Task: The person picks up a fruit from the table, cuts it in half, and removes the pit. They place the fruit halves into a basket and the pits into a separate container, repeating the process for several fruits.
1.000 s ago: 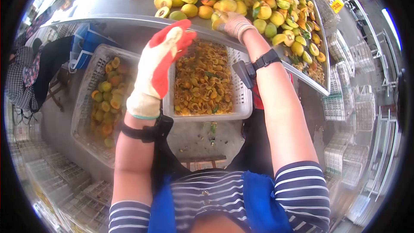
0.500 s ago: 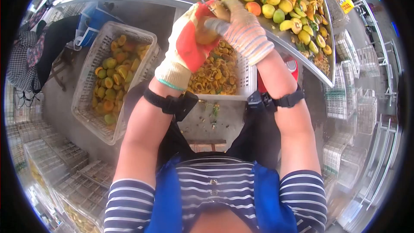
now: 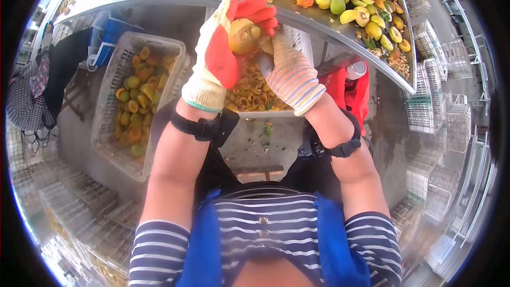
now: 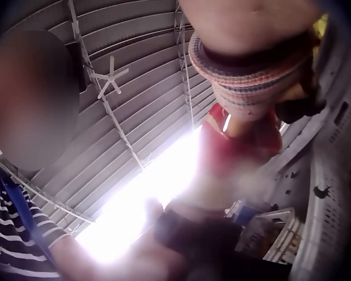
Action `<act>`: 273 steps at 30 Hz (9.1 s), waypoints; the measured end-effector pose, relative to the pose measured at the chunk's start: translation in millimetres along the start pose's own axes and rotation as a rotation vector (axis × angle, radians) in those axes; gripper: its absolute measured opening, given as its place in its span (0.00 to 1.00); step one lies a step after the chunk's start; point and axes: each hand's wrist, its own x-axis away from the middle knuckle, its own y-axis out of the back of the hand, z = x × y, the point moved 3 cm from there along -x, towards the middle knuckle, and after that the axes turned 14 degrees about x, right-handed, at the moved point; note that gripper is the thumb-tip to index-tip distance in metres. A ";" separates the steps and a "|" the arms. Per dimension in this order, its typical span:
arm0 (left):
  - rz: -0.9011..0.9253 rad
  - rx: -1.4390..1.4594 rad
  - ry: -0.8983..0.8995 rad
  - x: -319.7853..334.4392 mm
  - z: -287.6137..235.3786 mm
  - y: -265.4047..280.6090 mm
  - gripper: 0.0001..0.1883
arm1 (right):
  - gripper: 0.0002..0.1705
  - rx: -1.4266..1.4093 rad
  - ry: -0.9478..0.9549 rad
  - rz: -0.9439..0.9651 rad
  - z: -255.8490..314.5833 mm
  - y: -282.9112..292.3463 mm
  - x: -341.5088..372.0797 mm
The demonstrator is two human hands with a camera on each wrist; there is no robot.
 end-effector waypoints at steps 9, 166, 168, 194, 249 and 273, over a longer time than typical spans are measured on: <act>-0.075 -0.084 -0.016 -6.4 10.5 9.6 0.29 | 0.20 -0.044 -0.101 0.186 6.8 0.7 1.8; -0.024 0.039 0.191 -2.5 17.7 21.8 0.28 | 0.18 -0.357 0.087 0.107 0.3 -4.4 0.5; -0.075 -0.041 0.245 2.3 12.6 23.2 0.28 | 0.20 -0.299 0.022 0.192 -3.1 -4.7 5.1; -0.029 -0.350 0.172 1.0 19.7 12.7 0.27 | 0.12 -0.539 -0.092 0.632 5.8 -62.2 14.0; -0.241 -0.285 -0.001 2.8 -86.2 31.2 0.22 | 0.32 -0.339 -0.074 0.564 -68.2 -36.4 -169.4; 0.013 -0.120 0.102 7.6 -8.4 16.0 0.32 | 0.21 0.150 0.117 0.059 19.0 17.9 -8.0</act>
